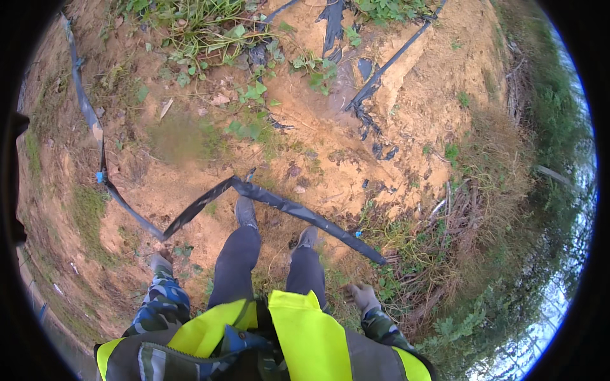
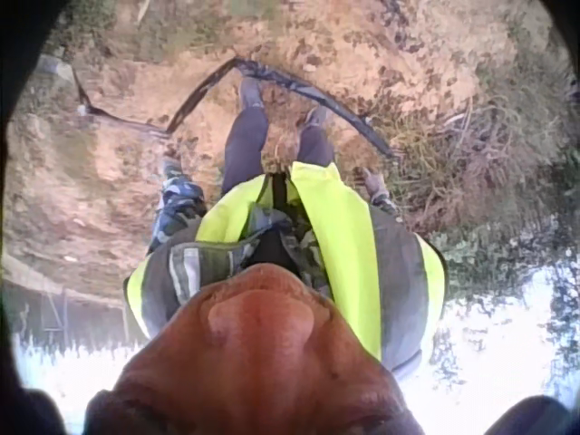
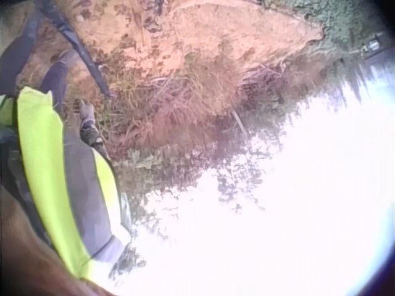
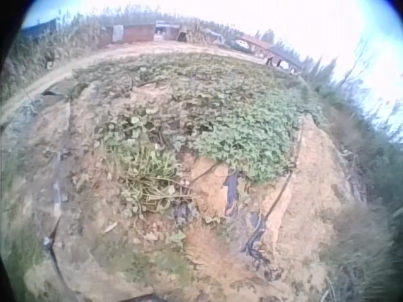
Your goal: The person repairs a black irrigation pipe in a garden bed. They use a small blue tool to puncture the pipe and then insert a connector to join two pipe sections together.
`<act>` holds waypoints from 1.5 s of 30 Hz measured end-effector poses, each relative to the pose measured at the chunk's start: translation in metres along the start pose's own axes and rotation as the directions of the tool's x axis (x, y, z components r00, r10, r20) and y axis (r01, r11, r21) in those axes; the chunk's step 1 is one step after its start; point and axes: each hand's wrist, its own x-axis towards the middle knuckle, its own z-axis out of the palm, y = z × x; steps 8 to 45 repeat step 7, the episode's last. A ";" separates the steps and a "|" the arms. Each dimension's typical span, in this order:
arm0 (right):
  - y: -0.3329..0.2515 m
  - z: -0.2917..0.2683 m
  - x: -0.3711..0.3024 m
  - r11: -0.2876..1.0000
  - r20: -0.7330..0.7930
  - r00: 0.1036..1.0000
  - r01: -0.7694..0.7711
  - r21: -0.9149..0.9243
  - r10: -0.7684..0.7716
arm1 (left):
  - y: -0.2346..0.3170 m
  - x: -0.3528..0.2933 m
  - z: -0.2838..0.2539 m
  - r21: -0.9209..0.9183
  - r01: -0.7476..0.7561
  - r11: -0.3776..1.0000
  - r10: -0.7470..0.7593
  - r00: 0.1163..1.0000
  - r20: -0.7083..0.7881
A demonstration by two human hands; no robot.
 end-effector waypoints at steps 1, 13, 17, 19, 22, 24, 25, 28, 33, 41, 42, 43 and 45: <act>-0.015 0.003 -0.004 0.999 0.012 1.000 0.011 -0.033 -0.010 | -0.008 -0.005 -0.001 -0.280 0.190 0.941 -0.232 0.965 -0.124; -0.092 0.009 -0.005 0.987 0.026 0.990 0.138 -0.079 -0.136 | 0.014 -0.063 -0.010 0.047 0.097 0.994 -0.092 0.991 -0.093; -0.092 0.009 -0.005 0.987 0.026 0.990 0.138 -0.079 -0.136 | 0.014 -0.063 -0.010 0.047 0.097 0.994 -0.092 0.991 -0.093; -0.092 0.009 -0.005 0.987 0.026 0.990 0.138 -0.079 -0.136 | 0.014 -0.063 -0.010 0.047 0.097 0.994 -0.092 0.991 -0.093; -0.092 0.009 -0.005 0.987 0.026 0.990 0.138 -0.079 -0.136 | 0.014 -0.063 -0.010 0.047 0.097 0.994 -0.092 0.991 -0.093; -0.092 0.009 -0.005 0.987 0.026 0.990 0.138 -0.079 -0.136 | 0.014 -0.063 -0.010 0.047 0.097 0.994 -0.092 0.991 -0.093; -0.092 0.009 -0.005 0.987 0.026 0.990 0.138 -0.079 -0.136 | 0.014 -0.063 -0.010 0.047 0.097 0.994 -0.092 0.991 -0.093; -0.092 0.009 -0.005 0.987 0.026 0.990 0.138 -0.079 -0.136 | 0.014 -0.063 -0.010 0.047 0.097 0.994 -0.092 0.991 -0.093; -0.092 0.009 -0.005 0.987 0.026 0.990 0.138 -0.079 -0.136 | 0.014 -0.063 -0.010 0.047 0.097 0.994 -0.092 0.991 -0.093; -0.092 0.009 -0.005 0.987 0.026 0.990 0.138 -0.079 -0.136 | 0.014 -0.063 -0.010 0.047 0.097 0.994 -0.092 0.991 -0.093; -0.092 0.009 -0.005 0.987 0.026 0.990 0.138 -0.079 -0.136 | 0.014 -0.063 -0.010 0.047 0.097 0.994 -0.092 0.991 -0.093; -0.092 0.009 -0.005 0.987 0.026 0.990 0.138 -0.079 -0.136 | 0.014 -0.063 -0.010 0.047 0.097 0.994 -0.092 0.991 -0.093; -0.092 0.009 -0.005 0.987 0.026 0.990 0.138 -0.079 -0.136 | 0.014 -0.063 -0.010 0.047 0.097 0.994 -0.092 0.991 -0.093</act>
